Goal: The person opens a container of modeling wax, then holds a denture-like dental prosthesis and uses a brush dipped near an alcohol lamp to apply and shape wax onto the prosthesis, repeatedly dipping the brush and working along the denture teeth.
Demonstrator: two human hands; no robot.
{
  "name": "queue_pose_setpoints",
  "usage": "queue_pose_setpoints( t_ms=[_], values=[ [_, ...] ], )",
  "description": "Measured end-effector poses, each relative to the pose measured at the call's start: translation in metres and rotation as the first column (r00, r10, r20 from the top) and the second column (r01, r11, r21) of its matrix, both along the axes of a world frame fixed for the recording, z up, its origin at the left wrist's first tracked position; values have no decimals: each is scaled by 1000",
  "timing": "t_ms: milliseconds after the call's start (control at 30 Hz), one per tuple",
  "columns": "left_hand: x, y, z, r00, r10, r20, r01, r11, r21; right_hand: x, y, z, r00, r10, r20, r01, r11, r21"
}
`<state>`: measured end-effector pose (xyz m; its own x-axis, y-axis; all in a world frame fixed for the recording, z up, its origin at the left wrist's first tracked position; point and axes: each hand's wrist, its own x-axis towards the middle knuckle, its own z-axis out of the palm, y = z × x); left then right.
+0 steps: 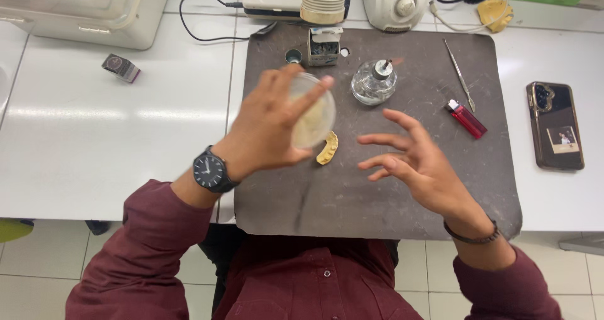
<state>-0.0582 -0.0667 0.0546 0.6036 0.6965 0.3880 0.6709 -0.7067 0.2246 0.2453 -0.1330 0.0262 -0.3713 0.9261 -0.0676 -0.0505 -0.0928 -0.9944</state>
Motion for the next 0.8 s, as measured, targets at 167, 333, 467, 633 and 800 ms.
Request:
queue_pose_setpoints(
  t_ms=[167, 333, 467, 633, 800],
  values=[
    [46, -21, -6, 939, -253, 235, 268, 963, -32, -33, 15, -22, 999, -53, -10, 52, 997, -61],
    [63, -18, -23, 635, 240, 735, 227, 851, -473, -33, 8, -45, 974, -222, -43, 226, 953, 202],
    [70, -20, -38, 607, 391, 692, 257, 727, -636, -31, -1, -52, 979, -202, 40, 187, 953, 237],
    [61, -24, -35, 655, 255, 711, 195, 852, -486, -33, 1, -49, 991, -126, 35, 114, 965, 237],
    [63, -25, -23, 797, 215, 564, 149, 835, -529, -36, 3, -43, 971, -138, 194, 67, 941, 332]
  ],
)
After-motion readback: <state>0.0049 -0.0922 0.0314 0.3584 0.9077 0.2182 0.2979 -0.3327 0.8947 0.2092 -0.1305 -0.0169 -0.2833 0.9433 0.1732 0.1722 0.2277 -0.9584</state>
